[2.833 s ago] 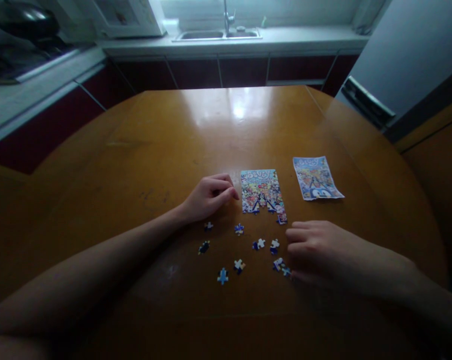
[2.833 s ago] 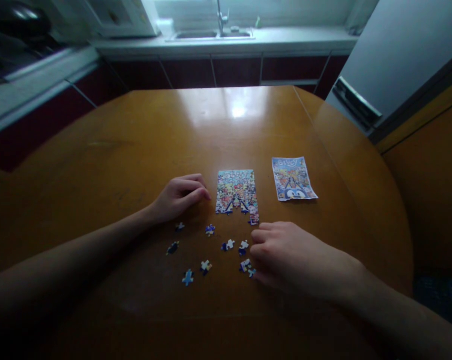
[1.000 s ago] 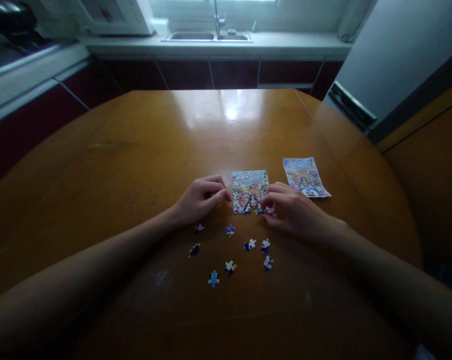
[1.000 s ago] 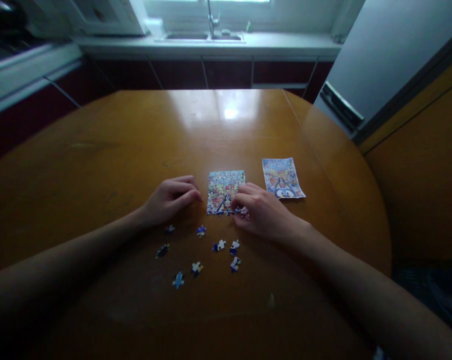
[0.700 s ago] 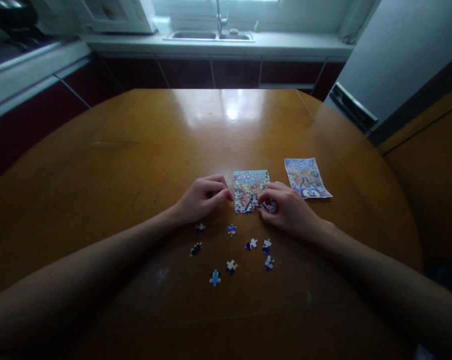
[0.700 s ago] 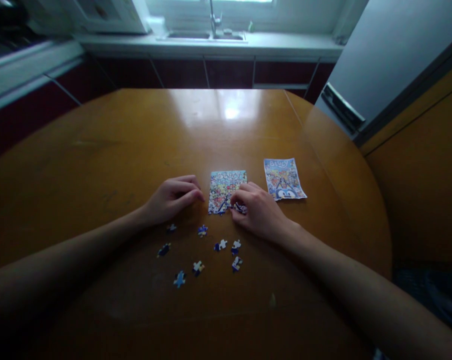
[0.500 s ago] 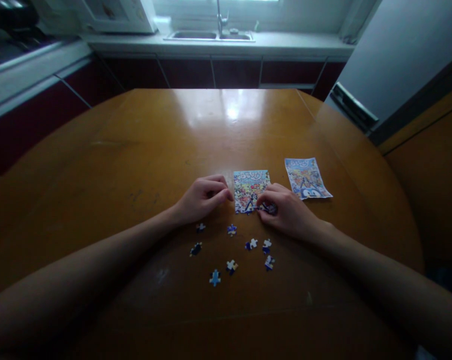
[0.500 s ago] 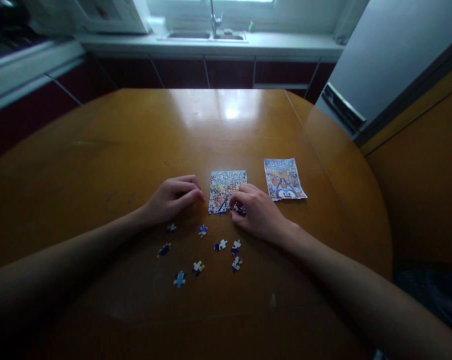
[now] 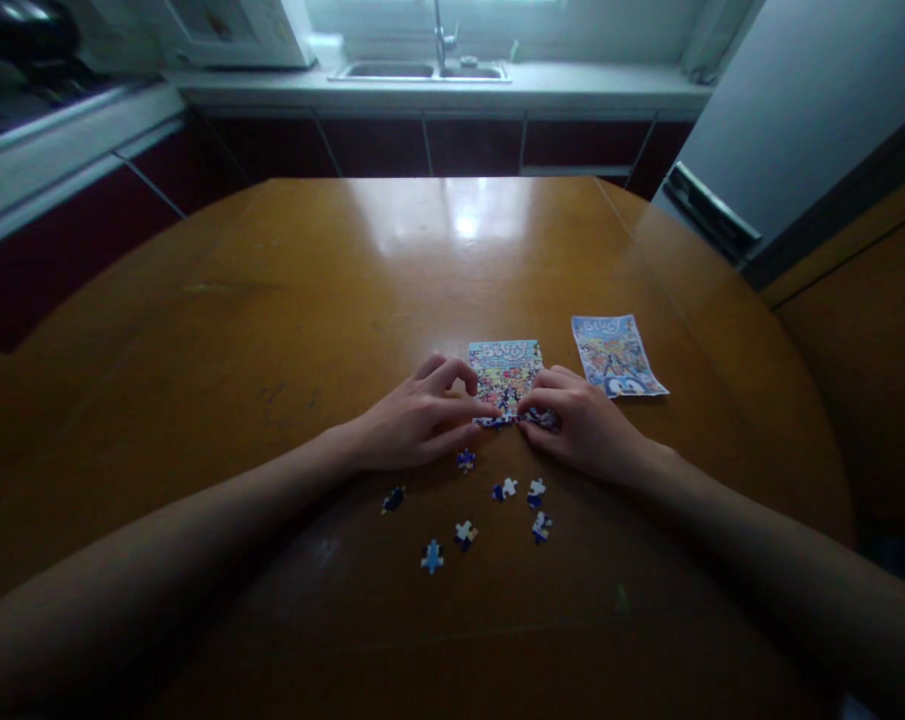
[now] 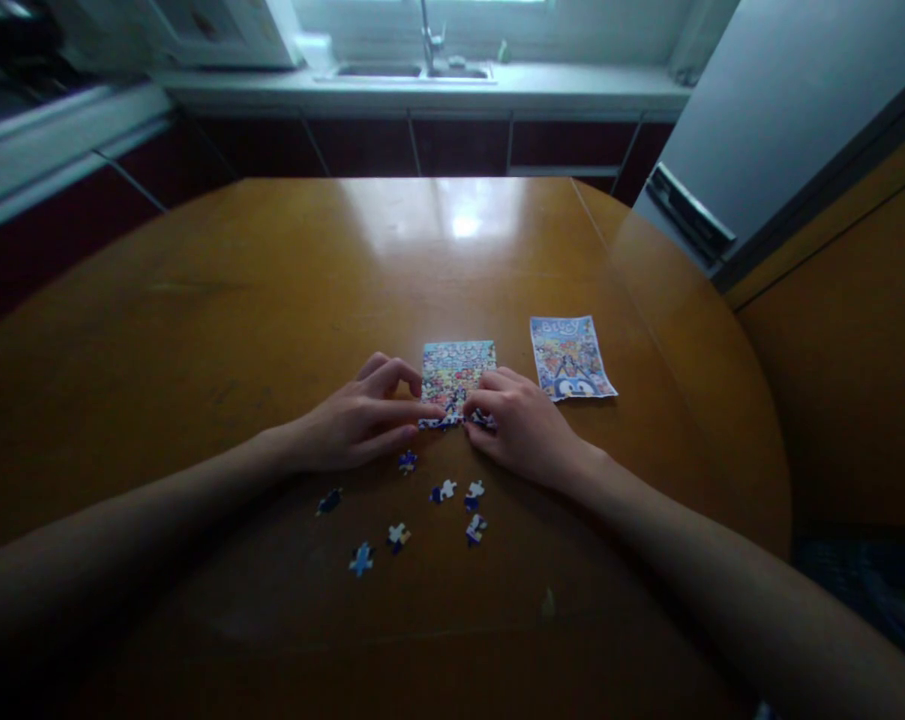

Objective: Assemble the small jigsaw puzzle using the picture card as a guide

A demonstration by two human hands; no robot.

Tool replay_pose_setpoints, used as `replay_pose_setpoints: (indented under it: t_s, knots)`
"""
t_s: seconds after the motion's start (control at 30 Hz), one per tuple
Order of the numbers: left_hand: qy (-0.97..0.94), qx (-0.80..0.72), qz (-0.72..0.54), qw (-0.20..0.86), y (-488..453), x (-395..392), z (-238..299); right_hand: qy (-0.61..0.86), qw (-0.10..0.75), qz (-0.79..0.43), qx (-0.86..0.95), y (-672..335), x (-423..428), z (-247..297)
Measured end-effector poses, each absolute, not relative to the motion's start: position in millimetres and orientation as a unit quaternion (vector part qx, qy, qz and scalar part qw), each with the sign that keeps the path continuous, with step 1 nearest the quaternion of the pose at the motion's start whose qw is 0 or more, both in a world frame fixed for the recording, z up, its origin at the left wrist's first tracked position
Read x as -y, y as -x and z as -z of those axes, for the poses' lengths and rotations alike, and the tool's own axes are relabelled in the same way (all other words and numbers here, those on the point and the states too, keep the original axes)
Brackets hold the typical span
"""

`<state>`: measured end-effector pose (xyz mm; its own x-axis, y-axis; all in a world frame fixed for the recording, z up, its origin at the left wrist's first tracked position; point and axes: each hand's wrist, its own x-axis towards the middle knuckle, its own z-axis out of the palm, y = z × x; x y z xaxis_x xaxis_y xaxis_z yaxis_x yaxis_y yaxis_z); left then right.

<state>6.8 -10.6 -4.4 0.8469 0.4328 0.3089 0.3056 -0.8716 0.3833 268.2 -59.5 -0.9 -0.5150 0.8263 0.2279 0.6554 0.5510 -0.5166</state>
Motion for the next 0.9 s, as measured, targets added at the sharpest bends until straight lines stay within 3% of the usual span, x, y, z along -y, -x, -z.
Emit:
replay_pose_setpoints:
  t_s: [0.4, 0.7, 0.9]
  knots:
    - [-0.960, -0.194, -0.148, 0.135, -6, 11, 9, 0.424, 0.238, -0.173, 0.857, -269, 59, 4]
    - [-0.916, -0.192, -0.341, 0.089, -15, 15, 7, 0.412, 0.317, -0.159, 0.839, -262, 67, -2]
    - [-0.906, -0.159, -0.381, 0.097, -22, 26, 4, 0.397, 0.339, -0.232, 0.821, -251, 83, -11]
